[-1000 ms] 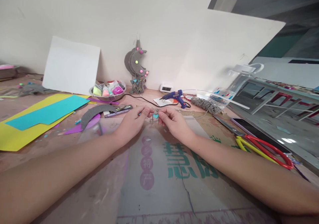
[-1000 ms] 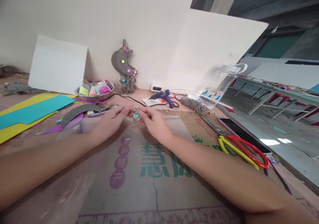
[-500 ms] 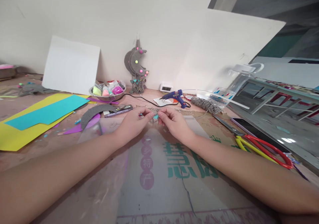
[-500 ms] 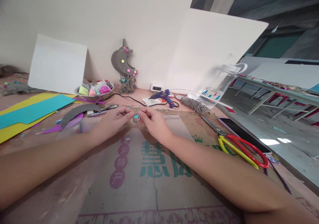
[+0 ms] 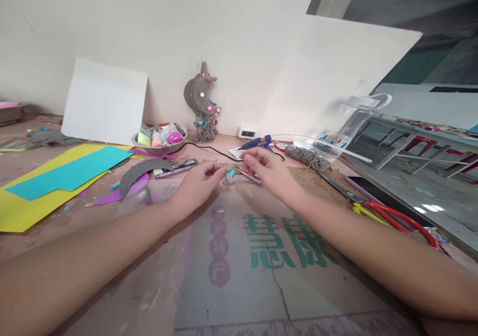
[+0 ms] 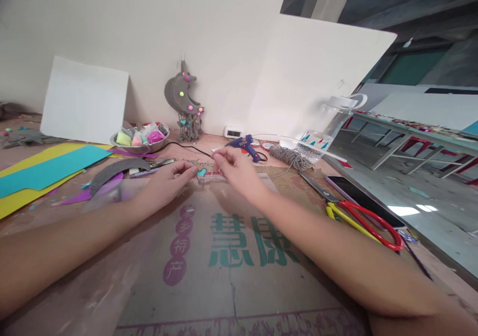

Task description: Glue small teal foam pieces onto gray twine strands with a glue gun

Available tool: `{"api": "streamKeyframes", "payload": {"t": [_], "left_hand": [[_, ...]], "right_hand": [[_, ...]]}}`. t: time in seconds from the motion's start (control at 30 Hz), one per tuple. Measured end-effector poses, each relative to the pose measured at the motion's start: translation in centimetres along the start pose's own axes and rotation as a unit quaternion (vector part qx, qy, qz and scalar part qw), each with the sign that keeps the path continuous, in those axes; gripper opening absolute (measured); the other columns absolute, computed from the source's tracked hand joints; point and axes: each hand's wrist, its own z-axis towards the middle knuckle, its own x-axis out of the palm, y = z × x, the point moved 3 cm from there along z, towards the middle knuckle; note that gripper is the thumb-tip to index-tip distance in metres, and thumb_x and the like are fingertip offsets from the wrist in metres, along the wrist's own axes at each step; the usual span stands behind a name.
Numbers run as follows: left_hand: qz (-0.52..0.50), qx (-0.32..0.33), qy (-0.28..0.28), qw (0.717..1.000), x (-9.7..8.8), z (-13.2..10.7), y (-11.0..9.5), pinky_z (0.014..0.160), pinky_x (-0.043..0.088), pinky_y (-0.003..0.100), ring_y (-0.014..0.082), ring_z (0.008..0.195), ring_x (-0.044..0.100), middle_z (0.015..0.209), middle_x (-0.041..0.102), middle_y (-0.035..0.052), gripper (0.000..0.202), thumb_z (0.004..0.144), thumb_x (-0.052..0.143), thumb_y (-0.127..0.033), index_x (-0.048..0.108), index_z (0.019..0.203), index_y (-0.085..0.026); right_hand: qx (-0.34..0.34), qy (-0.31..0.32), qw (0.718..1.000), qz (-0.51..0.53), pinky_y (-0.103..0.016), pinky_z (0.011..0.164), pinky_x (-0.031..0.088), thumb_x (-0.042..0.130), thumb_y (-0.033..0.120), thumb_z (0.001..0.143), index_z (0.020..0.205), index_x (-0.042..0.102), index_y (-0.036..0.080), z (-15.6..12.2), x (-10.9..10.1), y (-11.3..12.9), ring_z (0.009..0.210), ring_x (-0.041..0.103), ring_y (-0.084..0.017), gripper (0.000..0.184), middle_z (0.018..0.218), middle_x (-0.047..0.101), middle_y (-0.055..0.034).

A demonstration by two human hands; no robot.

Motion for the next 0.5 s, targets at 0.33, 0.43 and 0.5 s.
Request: {"api": "streamKeyframes", "payload": {"t": [0.33, 0.43, 0.5], "left_hand": [[-0.001, -0.009, 0.001, 1.0, 0.0, 0.0, 0.4, 0.061, 0.039, 0.023, 0.0134, 0.066, 0.051, 0.07, 0.056, -0.0015, 0.028, 0.084, 0.044, -0.042, 0.054, 0.072, -0.018], [-0.002, -0.01, 0.0, 1.0, 0.0, 0.0, 0.3, 0.059, 0.038, 0.022, 0.0126, 0.063, 0.049, 0.067, 0.055, -0.0022, 0.028, 0.083, 0.044, -0.041, 0.052, 0.069, -0.018], [-0.002, -0.008, -0.001, 1.0, 0.0, 0.0, 0.3, 0.058, 0.038, 0.022, 0.0122, 0.062, 0.048, 0.067, 0.055, -0.0027, 0.028, 0.083, 0.045, -0.041, 0.052, 0.069, -0.018]], "right_hand": [[-0.025, 0.101, 0.955, -0.278, -0.026, 0.057, 0.034, 0.057, 0.035, 0.078, 0.089, 0.066, 0.02, 1.4, -3.6, -2.1, 0.061, 0.053, -0.014, 0.021, 0.073, 0.065, -0.0027], [-0.044, 0.124, 0.937, -0.323, -0.025, 0.055, 0.032, 0.058, 0.031, 0.077, 0.091, 0.067, 0.02, 0.8, -2.5, -2.9, 0.061, 0.053, -0.015, 0.019, 0.075, 0.066, -0.0043], [-0.062, 0.146, 0.93, -0.331, -0.025, 0.055, 0.031, 0.057, 0.027, 0.077, 0.085, 0.068, 0.02, 0.5, -1.9, -2.9, 0.062, 0.052, -0.015, 0.015, 0.076, 0.066, -0.0043]]}}
